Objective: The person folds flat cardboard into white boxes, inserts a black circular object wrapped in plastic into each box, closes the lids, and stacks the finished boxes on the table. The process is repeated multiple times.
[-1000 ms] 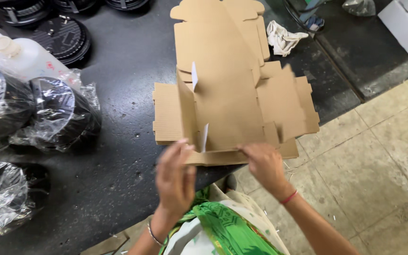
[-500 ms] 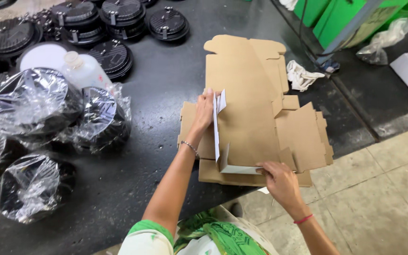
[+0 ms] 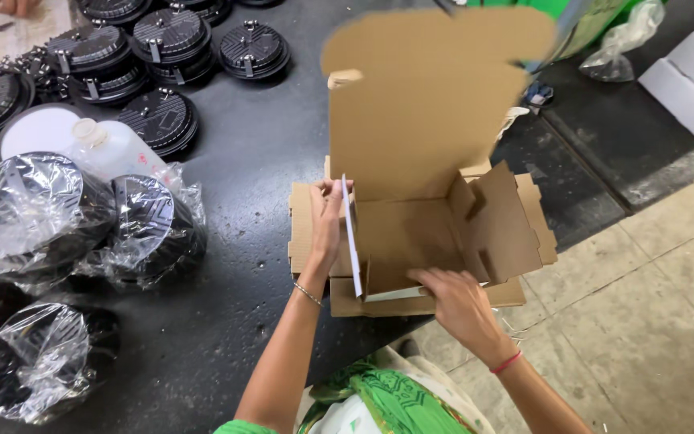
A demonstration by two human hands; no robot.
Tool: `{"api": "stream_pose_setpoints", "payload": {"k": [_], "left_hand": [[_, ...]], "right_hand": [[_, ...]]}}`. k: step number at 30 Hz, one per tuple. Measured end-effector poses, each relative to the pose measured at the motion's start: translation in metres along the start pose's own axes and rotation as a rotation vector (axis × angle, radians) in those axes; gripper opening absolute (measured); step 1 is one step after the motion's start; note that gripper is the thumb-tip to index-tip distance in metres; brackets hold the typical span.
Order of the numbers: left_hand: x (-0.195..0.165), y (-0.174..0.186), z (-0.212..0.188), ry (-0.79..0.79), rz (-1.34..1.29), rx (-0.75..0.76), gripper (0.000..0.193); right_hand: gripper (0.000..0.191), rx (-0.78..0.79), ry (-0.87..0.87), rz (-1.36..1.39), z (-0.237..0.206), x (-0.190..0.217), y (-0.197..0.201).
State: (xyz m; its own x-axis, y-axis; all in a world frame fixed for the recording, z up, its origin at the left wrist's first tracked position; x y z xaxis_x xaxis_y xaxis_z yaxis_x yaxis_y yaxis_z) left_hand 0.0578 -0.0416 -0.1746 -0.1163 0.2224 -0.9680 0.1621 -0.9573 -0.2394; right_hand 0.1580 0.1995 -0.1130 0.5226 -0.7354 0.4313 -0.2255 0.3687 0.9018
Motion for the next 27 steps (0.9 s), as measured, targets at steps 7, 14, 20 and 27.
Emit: {"api": "stream_pose_setpoints", "payload": {"k": [7,14,20,27], "left_hand": [[0.004,0.004,-0.011,-0.054,0.165,0.267,0.101],[0.013,0.000,-0.006,0.055,0.245,0.149,0.095],[0.009,-0.011,-0.010,0.083,0.179,0.065,0.090],[0.012,-0.024,-0.009,0.061,0.175,-0.071,0.079]], "right_hand": [[0.055,0.328,0.250,-0.034,0.035,0.019,-0.012],[0.052,0.322,0.325,0.007,0.042,0.011,-0.020],[0.023,0.254,0.182,-0.165,0.031,-0.003,-0.038],[0.019,0.102,-0.042,-0.059,0.018,-0.017,-0.033]]}}
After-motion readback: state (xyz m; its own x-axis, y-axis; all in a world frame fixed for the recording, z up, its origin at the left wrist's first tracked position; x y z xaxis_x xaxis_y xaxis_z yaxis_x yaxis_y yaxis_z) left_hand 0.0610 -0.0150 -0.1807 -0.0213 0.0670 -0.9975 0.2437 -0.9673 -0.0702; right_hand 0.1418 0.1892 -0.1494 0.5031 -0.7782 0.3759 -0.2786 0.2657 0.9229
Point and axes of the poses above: each hand's wrist, its own z-axis towards the middle knuckle, its own y-axis out of the back of the hand, x = y × z, the point moved 5 cm from there along z, towards the middle knuckle, and after that the axes turned 6 degrees about x, right-handed, at the moved point
